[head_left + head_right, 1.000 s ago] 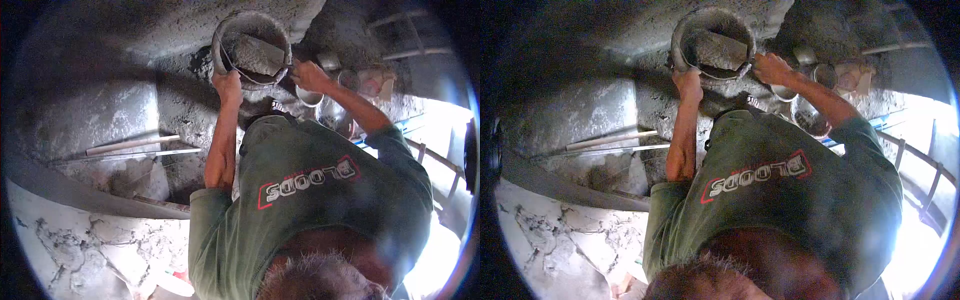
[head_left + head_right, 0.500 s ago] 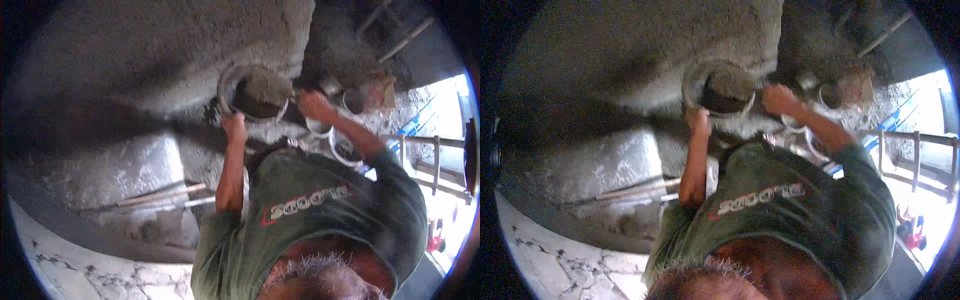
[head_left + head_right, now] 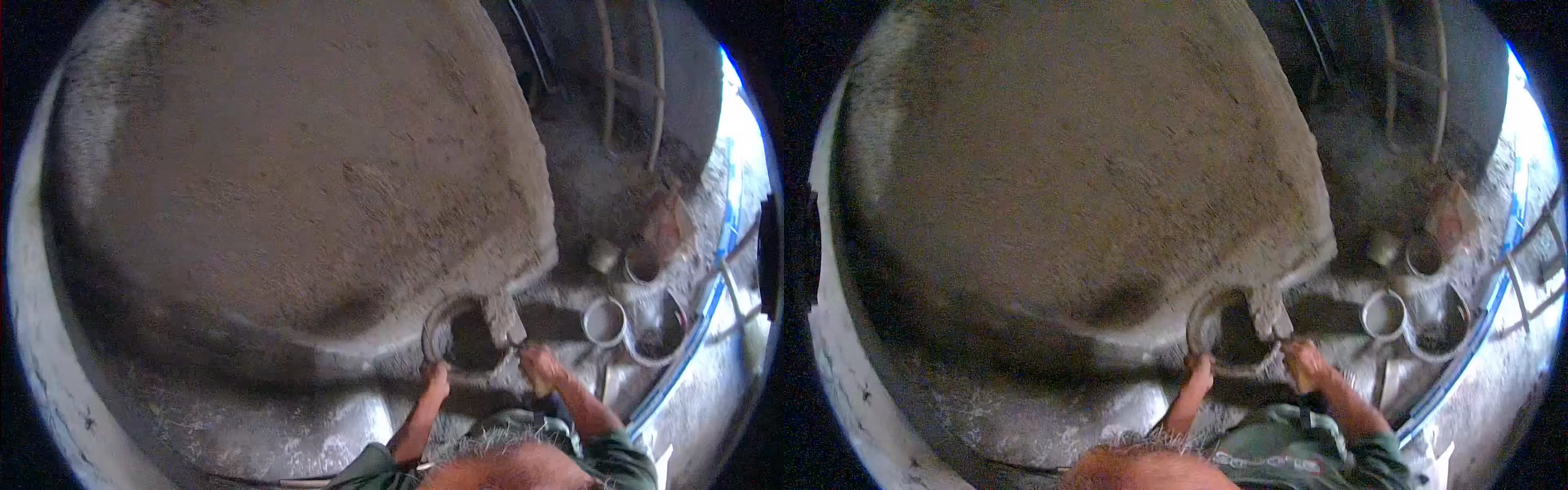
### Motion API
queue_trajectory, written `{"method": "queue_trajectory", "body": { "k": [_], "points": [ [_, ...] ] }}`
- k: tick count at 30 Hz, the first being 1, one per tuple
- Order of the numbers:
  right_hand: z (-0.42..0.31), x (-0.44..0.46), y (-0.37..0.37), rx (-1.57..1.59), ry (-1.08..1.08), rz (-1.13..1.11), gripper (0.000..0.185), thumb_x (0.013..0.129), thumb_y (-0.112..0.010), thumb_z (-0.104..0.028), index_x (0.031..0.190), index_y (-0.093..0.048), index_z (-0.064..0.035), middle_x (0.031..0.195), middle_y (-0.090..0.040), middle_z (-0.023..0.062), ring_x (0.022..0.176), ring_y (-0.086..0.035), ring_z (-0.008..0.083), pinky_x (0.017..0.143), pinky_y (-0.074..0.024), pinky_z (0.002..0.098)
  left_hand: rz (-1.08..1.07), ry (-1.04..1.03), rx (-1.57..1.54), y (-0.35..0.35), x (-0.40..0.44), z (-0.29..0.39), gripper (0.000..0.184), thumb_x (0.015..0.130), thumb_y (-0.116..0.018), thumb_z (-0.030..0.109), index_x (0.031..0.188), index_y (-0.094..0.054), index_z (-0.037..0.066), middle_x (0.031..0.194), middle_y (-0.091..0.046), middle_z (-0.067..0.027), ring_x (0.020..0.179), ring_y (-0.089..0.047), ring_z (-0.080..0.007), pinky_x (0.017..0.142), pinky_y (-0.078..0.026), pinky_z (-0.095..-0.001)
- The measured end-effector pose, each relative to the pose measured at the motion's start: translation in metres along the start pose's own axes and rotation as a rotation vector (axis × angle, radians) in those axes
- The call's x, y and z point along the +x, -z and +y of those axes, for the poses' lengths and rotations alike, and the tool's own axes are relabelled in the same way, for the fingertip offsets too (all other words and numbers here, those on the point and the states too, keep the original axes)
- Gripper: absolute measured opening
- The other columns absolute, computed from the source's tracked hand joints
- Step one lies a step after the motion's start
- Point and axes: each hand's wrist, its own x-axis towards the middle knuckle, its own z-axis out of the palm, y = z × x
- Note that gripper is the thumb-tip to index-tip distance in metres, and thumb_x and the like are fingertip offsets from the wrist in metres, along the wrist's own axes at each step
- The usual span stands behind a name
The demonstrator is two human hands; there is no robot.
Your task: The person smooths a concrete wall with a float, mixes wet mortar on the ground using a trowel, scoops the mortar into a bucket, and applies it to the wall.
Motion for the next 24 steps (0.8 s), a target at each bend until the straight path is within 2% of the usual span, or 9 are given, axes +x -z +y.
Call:
{"method": "queue_trajectory", "body": {
  "k": [4, 5, 6, 10, 11, 13, 14, 17, 24],
  "points": [
    [-0.030, 0.030, 0.000, 0.998, -0.610, 0.067, 0.023, 0.084, -0.043, -0.027, 0.078, -0.051, -0.0072, 0.059, -0.049, 0.0063, 0.045, -0.048, 0.0193, 0.039, -0.0398, 0.0336, 0.133, -0.072, -0.148, 0.021, -0.036, 0.006, 0.043, 0.059, -0.060, 0.004, 0.100, -0.048, 0.006, 0.086, -0.055, -0.0114, 0.073, -0.054, -0.0286, 0.064, -0.043, -0.0419],
    [-0.036, 0.044, 0.004, 1.266, -0.849, 0.065, 0.025, 0.084, -0.043, -0.029, 0.077, -0.051, -0.0068, 0.059, -0.050, 0.0068, 0.045, -0.048, 0.0197, 0.039, -0.0399, 0.0337, 0.030, -0.540, 0.486, 0.050, -0.027, -0.009, 0.044, 0.057, -0.063, 0.004, 0.099, -0.049, 0.006, 0.088, -0.055, -0.0137, 0.075, -0.054, -0.0306, 0.067, -0.043, -0.0418],
    [-0.038, 0.056, 0.012, 1.256, -0.841, 0.068, 0.025, 0.084, -0.043, -0.029, 0.077, -0.051, -0.0068, 0.059, -0.050, 0.0068, 0.045, -0.048, 0.0197, 0.039, -0.0399, 0.0337, -0.073, -0.992, 1.128, 0.081, -0.019, -0.037, 0.045, 0.056, -0.066, 0.004, 0.098, -0.049, 0.007, 0.090, -0.055, -0.0160, 0.077, -0.054, -0.0327, 0.069, -0.042, -0.0418],
    [-0.086, 0.119, 0.096, 1.253, -0.609, 0.271, 0.025, 0.081, -0.048, -0.030, 0.076, -0.051, -0.0059, 0.059, -0.050, 0.0053, 0.048, -0.048, 0.0174, 0.040, -0.0391, 0.0313, 0.010, -0.990, 1.108, 0.124, 0.018, -0.080, 0.045, 0.055, -0.067, 0.003, 0.096, -0.050, 0.008, 0.089, -0.054, -0.0188, 0.082, -0.052, -0.0358, 0.075, -0.039, -0.0429],
    [-0.075, 0.135, 0.109, 0.826, -0.522, 0.443, 0.030, 0.081, -0.047, -0.034, 0.080, -0.051, -0.0044, 0.061, -0.051, 0.0051, 0.052, -0.049, 0.0153, 0.044, -0.0401, 0.0301, 0.113, -1.090, 1.054, 0.129, 0.017, -0.093, 0.044, 0.056, -0.067, 0.002, 0.097, -0.050, 0.007, 0.088, -0.054, -0.0187, 0.085, -0.052, -0.0359, 0.076, -0.039, -0.0431],
    [-0.129, 0.157, 0.176, 0.531, -0.028, 0.630, 0.034, 0.079, -0.049, -0.033, 0.092, -0.050, -0.0018, 0.067, -0.054, 0.0057, 0.059, -0.049, 0.0124, 0.050, -0.0418, 0.0294, 0.083, -0.807, 1.028, 0.158, 0.098, -0.165, 0.040, 0.062, -0.064, 0.003, 0.098, -0.048, 0.008, 0.091, -0.050, -0.0191, 0.085, -0.049, -0.0319, 0.077, -0.039, -0.0403],
    [-0.169, 0.169, 0.207, 0.434, -0.233, 0.706, 0.035, 0.078, -0.051, -0.030, 0.098, -0.049, -0.0010, 0.071, -0.054, 0.0070, 0.063, -0.050, 0.0132, 0.053, -0.0429, 0.0296, 0.112, -0.619, 0.769, 0.154, 0.074, -0.147, 0.040, 0.062, -0.063, 0.003, 0.099, -0.048, 0.008, 0.091, -0.050, -0.0186, 0.085, -0.049, -0.0313, 0.077, -0.040, -0.0399],
    [-0.216, 0.192, 0.270, -0.101, 0.274, 1.234, 0.038, 0.073, -0.061, -0.018, 0.103, -0.049, 0.0029, 0.078, -0.058, 0.0091, 0.067, -0.052, 0.0158, 0.061, -0.0445, 0.0303, 0.181, -0.229, 0.143, 0.145, 0.063, -0.136, 0.042, 0.062, -0.063, 0.004, 0.101, -0.047, 0.008, 0.093, -0.049, -0.0172, 0.085, -0.048, -0.0295, 0.076, -0.040, -0.0386],
    [-0.317, 0.213, 0.349, -0.611, 0.656, 1.869, 0.030, 0.076, -0.065, -0.024, 0.089, -0.052, -0.0003, 0.078, -0.058, 0.0047, 0.062, -0.054, 0.0112, 0.051, -0.0437, 0.0253, 0.315, 0.011, -0.315, 0.157, 0.054, -0.142, 0.046, 0.062, -0.062, 0.006, 0.105, -0.045, 0.007, 0.095, -0.047, -0.0138, 0.084, -0.045, -0.0251, 0.073, -0.040, -0.0357]
  ]
}}
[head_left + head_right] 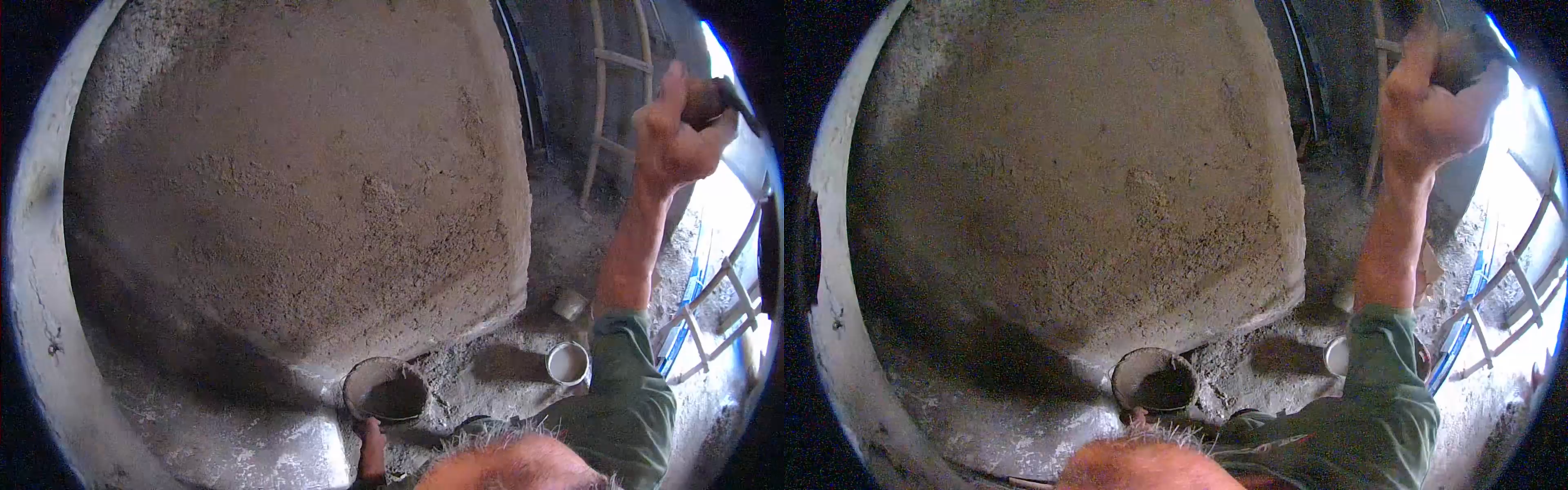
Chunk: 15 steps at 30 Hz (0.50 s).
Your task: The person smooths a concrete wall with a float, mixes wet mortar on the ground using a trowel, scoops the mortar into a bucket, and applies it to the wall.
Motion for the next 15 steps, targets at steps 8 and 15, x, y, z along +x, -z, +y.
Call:
{"method": "queue_trajectory", "body": {
  "k": [8, 15],
  "points": [
    [-0.006, -0.219, 0.012, -0.143, 0.697, -1.542, 0.043, 0.074, -0.050, -0.016, 0.112, -0.049, 0.0052, 0.061, -0.057, 0.0111, 0.049, -0.054, 0.0225, 0.044, -0.0436, 0.0416, -0.256, -0.864, 1.250, 0.050, -0.024, 0.022, 0.052, 0.061, -0.061, 0.006, 0.110, -0.045, 0.003, 0.100, -0.050, -0.0094, 0.092, -0.047, -0.0262, 0.076, -0.041, -0.0371],
    [-0.065, -0.291, 0.234, 0.348, -0.032, -2.578, 0.040, 0.074, -0.056, -0.027, 0.103, -0.042, -0.0033, 0.078, -0.058, 0.0209, 0.078, -0.057, 0.0436, 0.069, -0.0458, 0.0502, -0.165, -1.196, 1.059, 0.010, -0.111, 0.028, 0.040, 0.067, -0.054, -0.001, 0.107, -0.049, -0.001, 0.107, -0.050, -0.0233, 0.099, -0.048, -0.0368, 0.085, -0.037, -0.0428]
  ]
}}
